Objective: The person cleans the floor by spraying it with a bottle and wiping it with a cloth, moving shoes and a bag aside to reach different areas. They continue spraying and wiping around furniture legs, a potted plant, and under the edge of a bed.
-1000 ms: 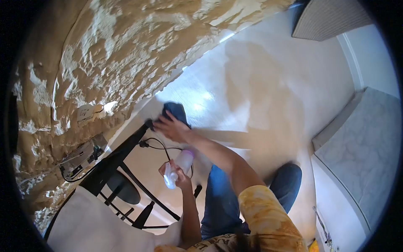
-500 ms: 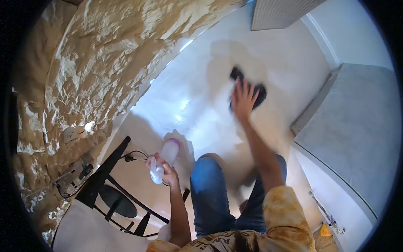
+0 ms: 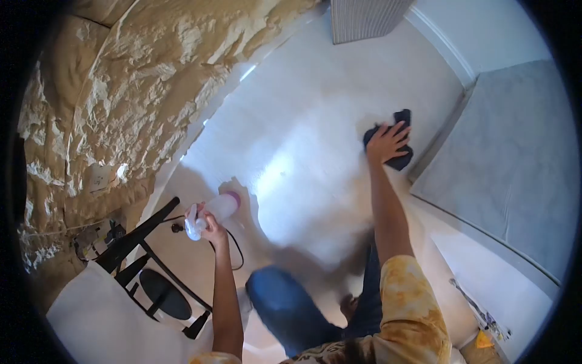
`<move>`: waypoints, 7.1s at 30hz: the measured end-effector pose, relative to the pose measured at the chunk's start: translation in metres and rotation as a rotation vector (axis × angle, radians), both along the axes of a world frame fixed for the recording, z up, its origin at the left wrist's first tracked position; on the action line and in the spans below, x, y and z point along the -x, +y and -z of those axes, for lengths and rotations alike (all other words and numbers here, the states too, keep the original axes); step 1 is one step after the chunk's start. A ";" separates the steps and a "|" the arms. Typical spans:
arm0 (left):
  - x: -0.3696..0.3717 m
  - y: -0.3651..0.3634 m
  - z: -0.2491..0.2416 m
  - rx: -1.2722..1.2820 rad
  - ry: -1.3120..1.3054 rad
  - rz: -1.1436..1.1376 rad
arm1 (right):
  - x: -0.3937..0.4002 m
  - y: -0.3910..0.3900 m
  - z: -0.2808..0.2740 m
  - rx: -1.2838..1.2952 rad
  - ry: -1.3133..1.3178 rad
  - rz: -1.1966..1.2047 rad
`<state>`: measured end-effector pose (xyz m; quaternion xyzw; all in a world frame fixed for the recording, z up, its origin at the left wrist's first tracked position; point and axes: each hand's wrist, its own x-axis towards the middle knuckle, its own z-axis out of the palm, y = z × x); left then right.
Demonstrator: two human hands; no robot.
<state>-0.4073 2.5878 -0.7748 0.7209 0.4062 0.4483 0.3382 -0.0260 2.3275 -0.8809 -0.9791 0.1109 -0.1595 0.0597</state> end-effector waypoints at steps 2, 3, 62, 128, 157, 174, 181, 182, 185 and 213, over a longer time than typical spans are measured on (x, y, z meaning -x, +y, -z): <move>0.006 0.001 0.005 -0.042 0.016 0.003 | -0.068 0.023 0.008 0.008 -0.004 0.062; 0.002 -0.001 0.002 0.004 -0.051 -0.010 | -0.088 0.043 0.012 0.035 -0.038 -0.104; 0.404 -0.159 -0.012 0.429 0.368 -0.318 | 0.508 -0.174 -0.084 0.546 0.490 -1.581; 0.727 -0.312 -0.022 -0.038 -0.096 -1.583 | 0.561 0.312 0.058 -0.085 -0.290 -1.848; 0.636 -0.187 -0.038 0.089 -0.374 -0.939 | 0.655 0.010 -0.209 -0.314 0.209 -2.268; 0.660 -0.225 -0.012 -0.016 -0.377 -1.315 | 0.678 0.405 -0.004 0.169 0.142 -2.094; 0.639 -0.232 -0.024 0.111 -0.095 -1.236 | 0.482 0.499 0.054 0.575 -0.098 -1.487; 0.647 -0.232 -0.032 0.119 -0.080 -1.216 | 0.463 0.501 0.058 0.400 0.043 -1.434; 0.646 -0.224 -0.034 0.101 -0.111 -1.286 | 0.446 0.529 0.041 -1.432 1.104 -1.069; 0.659 -0.219 -0.020 0.031 -0.147 -1.373 | 0.584 0.472 -0.028 0.217 -0.111 -2.048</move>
